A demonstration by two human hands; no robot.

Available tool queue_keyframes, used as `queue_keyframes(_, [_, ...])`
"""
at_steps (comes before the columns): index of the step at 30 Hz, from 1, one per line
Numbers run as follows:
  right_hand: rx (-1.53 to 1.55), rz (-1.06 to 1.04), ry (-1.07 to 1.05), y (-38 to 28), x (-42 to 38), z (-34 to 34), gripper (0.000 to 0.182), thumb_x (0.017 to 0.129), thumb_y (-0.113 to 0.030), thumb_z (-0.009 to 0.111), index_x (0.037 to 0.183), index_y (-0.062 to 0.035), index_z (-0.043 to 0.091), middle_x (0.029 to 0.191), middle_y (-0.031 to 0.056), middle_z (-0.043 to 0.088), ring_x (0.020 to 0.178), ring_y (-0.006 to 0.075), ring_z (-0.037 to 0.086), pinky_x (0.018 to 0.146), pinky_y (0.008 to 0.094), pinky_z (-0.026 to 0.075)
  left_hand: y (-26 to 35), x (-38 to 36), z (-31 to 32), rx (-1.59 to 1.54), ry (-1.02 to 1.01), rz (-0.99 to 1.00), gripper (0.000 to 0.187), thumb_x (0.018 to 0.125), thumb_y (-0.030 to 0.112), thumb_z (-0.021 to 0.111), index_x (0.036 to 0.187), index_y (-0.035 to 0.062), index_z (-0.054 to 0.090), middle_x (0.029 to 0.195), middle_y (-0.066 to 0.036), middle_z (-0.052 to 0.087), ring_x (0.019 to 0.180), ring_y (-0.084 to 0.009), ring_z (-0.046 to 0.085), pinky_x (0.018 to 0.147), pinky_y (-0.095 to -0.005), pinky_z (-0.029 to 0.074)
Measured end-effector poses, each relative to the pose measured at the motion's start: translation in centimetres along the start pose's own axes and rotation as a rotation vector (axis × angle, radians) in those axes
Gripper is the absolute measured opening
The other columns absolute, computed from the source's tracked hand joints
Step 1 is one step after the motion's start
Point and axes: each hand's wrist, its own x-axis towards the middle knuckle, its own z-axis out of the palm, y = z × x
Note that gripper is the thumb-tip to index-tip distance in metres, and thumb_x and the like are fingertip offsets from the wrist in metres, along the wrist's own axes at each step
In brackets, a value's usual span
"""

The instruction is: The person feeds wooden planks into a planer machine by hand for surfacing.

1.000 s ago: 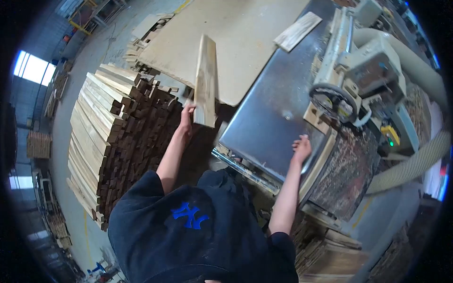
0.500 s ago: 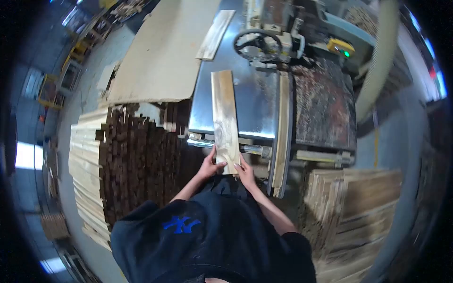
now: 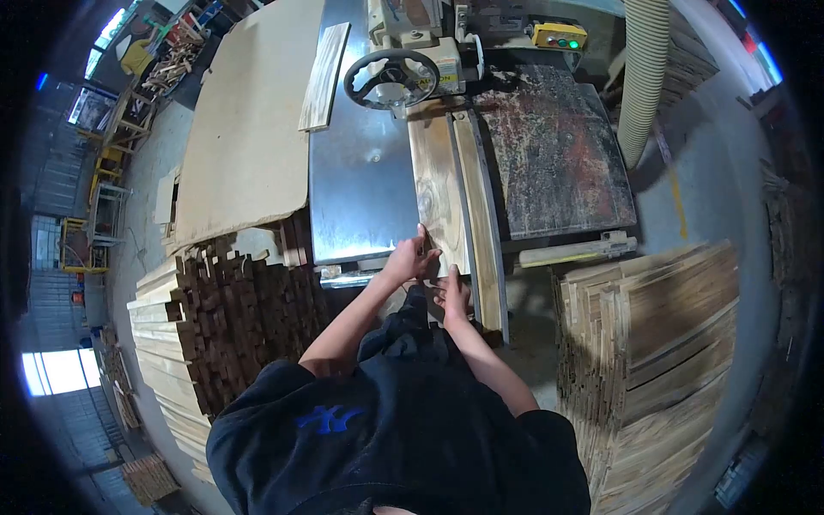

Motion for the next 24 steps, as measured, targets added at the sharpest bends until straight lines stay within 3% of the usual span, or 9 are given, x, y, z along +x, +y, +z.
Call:
queue_keyframes(3, [-0.400, -0.157, -0.004, -1.7, 1.7, 2.0, 0.059, 0.091, -0.058, 0.046, 0.075, -0.0028, 0.058, 0.049, 0.0049, 0.050, 0.042, 0.0132, 0.052, 0.037, 0.0222, 0.034, -0.1, 2.4, -1.1, 0.070, -0.014, 0.015, 0.073, 0.083, 0.030, 0.069, 0.133, -0.0104, 0.034, 0.069, -0.023, 0.062, 0.061, -0.0352, 0.065, 0.057, -0.0419, 0.051])
queue_keyframes(5, [-0.421, -0.094, 0.004, -3.4, 2.2, 3.5, 0.059, 0.091, -0.057, 0.047, 0.074, -0.0021, 0.058, 0.049, 0.0046, 0.050, 0.041, 0.0128, 0.051, 0.035, 0.0225, 0.033, 2.1, 3.3, -3.6, -0.174, -0.072, -0.149, 0.067, 0.082, 0.029, 0.070, 0.126, -0.0119, 0.041, 0.067, -0.024, 0.061, 0.058, -0.0355, 0.064, 0.052, -0.0406, 0.050])
queue_keyframes(13, [-0.308, 0.057, 0.139, -7.7, 7.3, 10.8, 0.055, 0.092, -0.055, 0.048, 0.070, -0.0045, 0.054, 0.051, -0.0011, 0.040, 0.039, 0.0104, 0.039, 0.033, 0.0220, 0.025, -1.8, 12.5, -6.6, -0.314, 0.000, -0.082, 0.036, 0.077, 0.023, 0.072, 0.092, -0.0072, 0.060, 0.066, -0.029, 0.051, 0.071, -0.0438, 0.057, 0.057, -0.0459, 0.045])
queue_keyframes(14, [-0.333, 0.033, 0.197, -8.0, 7.0, 11.8, 0.055, 0.092, -0.055, 0.048, 0.068, -0.0055, 0.052, 0.050, -0.0014, 0.039, 0.039, 0.0103, 0.039, 0.033, 0.0219, 0.024, -2.6, 13.3, -6.3, -0.234, 0.137, 0.077, 0.027, 0.081, 0.019, 0.070, 0.083, -0.0059, 0.061, 0.053, -0.021, 0.053, 0.044, -0.0234, 0.060, 0.047, -0.0361, 0.045])
queue_keyframes(16, [-0.237, 0.048, 0.157, -8.5, 8.2, 12.3, 0.053, 0.090, -0.056, 0.051, 0.071, -0.0065, 0.051, 0.051, -0.0018, 0.038, 0.039, 0.0101, 0.036, 0.033, 0.0223, 0.023, -2.7, 14.6, -9.4, -0.202, 0.054, 0.051, 0.027, 0.081, 0.025, 0.069, 0.086, -0.0006, 0.064, 0.063, -0.020, 0.060, 0.057, -0.0302, 0.063, 0.057, -0.0396, 0.049])
queue_keyframes(18, [-0.234, 0.091, 0.137, -9.7, 9.0, 13.3, 0.053, 0.090, -0.056, 0.051, 0.072, -0.0066, 0.051, 0.051, -0.0020, 0.038, 0.040, 0.0098, 0.036, 0.033, 0.0222, 0.023, -5.3, 16.7, -12.6, -0.106, 0.239, 0.167, 0.026, 0.078, 0.029, 0.068, 0.092, 0.0069, 0.066, 0.080, -0.020, 0.064, 0.076, -0.0381, 0.063, 0.068, -0.0468, 0.050])
queue_keyframes(20, [-0.278, 0.075, 0.200, -10.5, 9.7, 14.8, 0.051, 0.088, -0.058, 0.052, 0.073, -0.0092, 0.051, 0.052, -0.0043, 0.037, 0.040, 0.0081, 0.034, 0.033, 0.0209, 0.024, -8.2, 20.3, -17.5, 0.081, 0.624, 0.122, 0.032, 0.072, 0.030, 0.071, 0.099, 0.0122, 0.067, 0.074, -0.018, 0.063, 0.076, -0.0365, 0.062, 0.069, -0.0437, 0.050])
queue_keyframes(21, [-0.297, 0.061, 0.190, -10.8, 10.2, 15.1, 0.052, 0.088, -0.059, 0.052, 0.074, -0.0091, 0.051, 0.053, -0.0041, 0.037, 0.040, 0.0081, 0.035, 0.033, 0.0208, 0.024, -9.4, 21.3, -21.7, 0.089, 0.716, 0.146, 0.042, 0.067, 0.029, 0.075, 0.105, 0.0130, 0.065, 0.090, -0.018, 0.062, 0.088, -0.0363, 0.058, 0.077, -0.0450, 0.047])
queue_keyframes(24, [-0.296, 0.036, 0.152, -11.3, 11.4, 15.8, 0.054, 0.086, -0.061, 0.054, 0.076, -0.0081, 0.051, 0.055, -0.0038, 0.038, 0.042, 0.0082, 0.036, 0.034, 0.0208, 0.025, -14.4, 24.5, -26.5, 0.394, 0.985, -0.256, 0.064, 0.054, 0.037, 0.083, 0.109, 0.0103, 0.064, 0.117, -0.022, 0.051, 0.110, -0.0373, 0.048, 0.090, -0.0522, 0.040])
